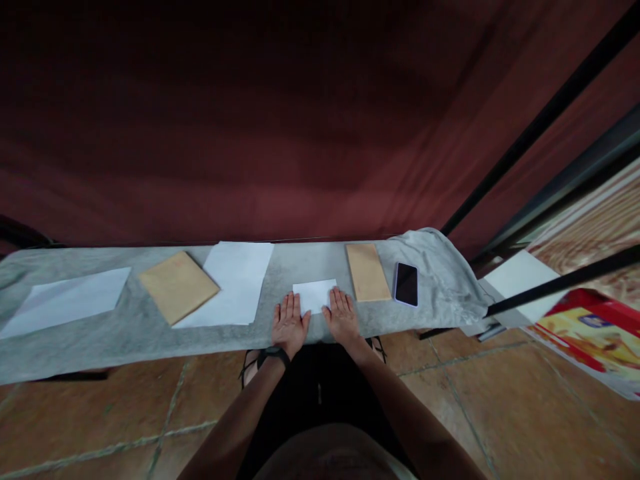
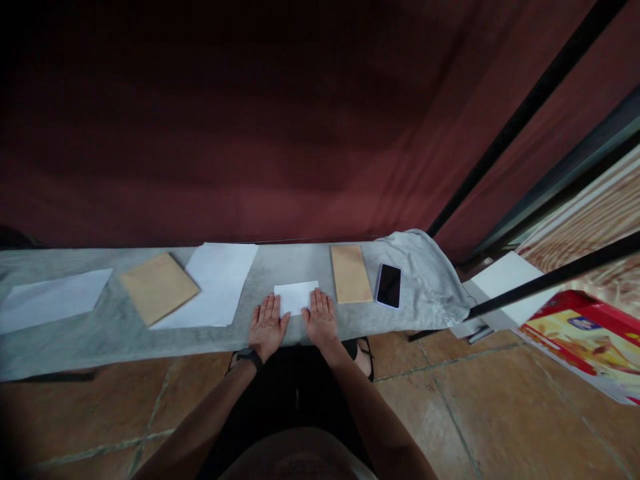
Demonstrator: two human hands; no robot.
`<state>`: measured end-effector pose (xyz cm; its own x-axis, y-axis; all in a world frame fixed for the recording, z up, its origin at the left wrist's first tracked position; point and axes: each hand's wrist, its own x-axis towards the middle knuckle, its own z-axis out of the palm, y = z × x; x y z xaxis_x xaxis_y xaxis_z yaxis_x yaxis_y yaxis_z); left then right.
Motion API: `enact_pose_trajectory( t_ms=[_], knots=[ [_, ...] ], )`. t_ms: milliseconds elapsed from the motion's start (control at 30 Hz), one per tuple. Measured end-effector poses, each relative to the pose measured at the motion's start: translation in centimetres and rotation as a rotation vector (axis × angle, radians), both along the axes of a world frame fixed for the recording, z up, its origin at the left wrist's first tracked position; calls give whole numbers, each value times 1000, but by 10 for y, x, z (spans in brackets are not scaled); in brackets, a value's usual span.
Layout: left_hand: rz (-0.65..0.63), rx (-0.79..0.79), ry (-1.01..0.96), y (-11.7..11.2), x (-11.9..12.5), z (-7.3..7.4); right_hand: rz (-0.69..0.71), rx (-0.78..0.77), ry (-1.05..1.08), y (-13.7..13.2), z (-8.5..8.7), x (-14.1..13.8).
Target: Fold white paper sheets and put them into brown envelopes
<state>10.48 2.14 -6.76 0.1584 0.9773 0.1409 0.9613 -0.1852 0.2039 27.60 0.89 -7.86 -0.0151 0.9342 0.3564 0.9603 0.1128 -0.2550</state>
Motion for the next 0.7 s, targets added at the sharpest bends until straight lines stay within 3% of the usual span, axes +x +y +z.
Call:
enact_pose_trajectory(
  t_ms=[200, 400, 567, 700],
  knots=[
    [21, -27, -3, 0, 2, 1, -142, -205, 96, 15, 28, 4],
    [23, -59, 15, -1, 3, 6, -317, -342, 352, 29, 46, 2],
    [15, -55, -53, -2, 1, 9, -231, -338, 460, 29, 56, 11],
    [99, -70, -325, -2, 7, 24, -134, -260, 514, 19, 82, 11]
  ],
)
